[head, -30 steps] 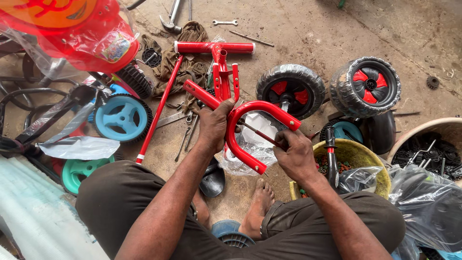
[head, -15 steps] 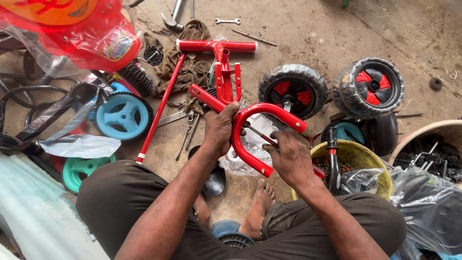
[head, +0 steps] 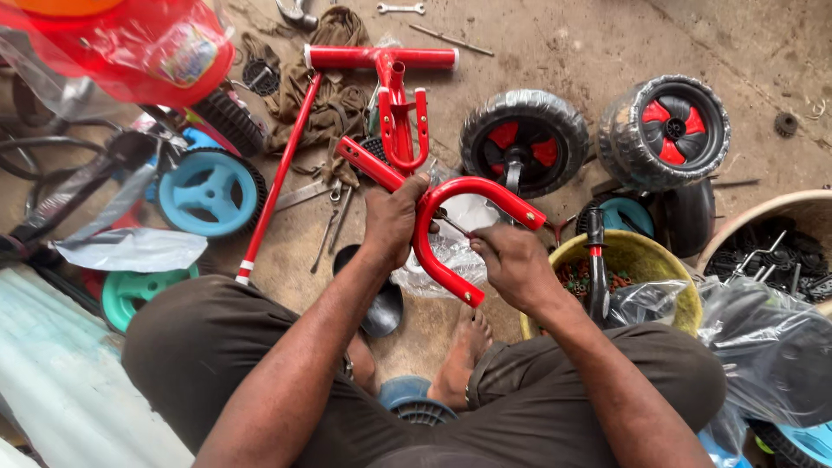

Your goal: The person assembles a child's tricycle by attaching a black plastic seat to a red metal frame. They use a screwdriver to tighten bolts and secure the seat in place.

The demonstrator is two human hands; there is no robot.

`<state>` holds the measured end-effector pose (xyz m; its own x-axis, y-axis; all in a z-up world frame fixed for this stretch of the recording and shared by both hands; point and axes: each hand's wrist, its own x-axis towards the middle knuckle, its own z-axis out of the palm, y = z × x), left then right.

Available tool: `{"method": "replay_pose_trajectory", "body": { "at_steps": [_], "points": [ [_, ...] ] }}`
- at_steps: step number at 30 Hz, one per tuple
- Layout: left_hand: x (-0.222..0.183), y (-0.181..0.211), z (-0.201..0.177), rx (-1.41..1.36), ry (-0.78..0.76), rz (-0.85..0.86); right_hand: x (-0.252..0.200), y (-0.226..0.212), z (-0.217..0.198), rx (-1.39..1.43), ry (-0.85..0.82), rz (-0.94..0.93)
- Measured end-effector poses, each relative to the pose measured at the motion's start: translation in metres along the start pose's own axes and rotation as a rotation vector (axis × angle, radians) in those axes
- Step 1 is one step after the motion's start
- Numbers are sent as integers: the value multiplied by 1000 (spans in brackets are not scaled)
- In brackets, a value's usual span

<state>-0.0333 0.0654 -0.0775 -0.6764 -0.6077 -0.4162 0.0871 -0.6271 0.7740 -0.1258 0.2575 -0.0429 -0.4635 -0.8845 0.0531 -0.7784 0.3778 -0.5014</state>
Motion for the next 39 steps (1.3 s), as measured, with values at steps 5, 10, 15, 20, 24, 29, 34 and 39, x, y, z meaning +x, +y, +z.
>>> {"method": "replay_pose_trajectory", "body": {
  "at_steps": [5, 10, 15, 20, 24, 29, 34, 39],
  "points": [
    [2, 0, 2, -42, -23, 45, 5, -7, 15, -157, 195, 54],
    [2, 6, -3, -18, 2, 52, 12, -10, 34, 32, 183, -43],
    [4, 9, -7, -36, 48, 41, 12, 21, 45, -3, 202, 58],
    [2, 12, -12, -51, 16, 47, 17, 42, 58, -140, -113, 207],
    [0, 12, -9, -95, 53, 59, 26, 35, 52, -34, -8, 165],
    [4, 1, -9, -222, 62, 79, 41, -2, 36, 716, -137, 276],
    [6, -16, -14, -217, 59, 39, 45, -30, 30, 543, -113, 271],
    [6, -17, -16, -239, 42, -8, 44, -30, 32, 794, -213, 324]
  ]
}}
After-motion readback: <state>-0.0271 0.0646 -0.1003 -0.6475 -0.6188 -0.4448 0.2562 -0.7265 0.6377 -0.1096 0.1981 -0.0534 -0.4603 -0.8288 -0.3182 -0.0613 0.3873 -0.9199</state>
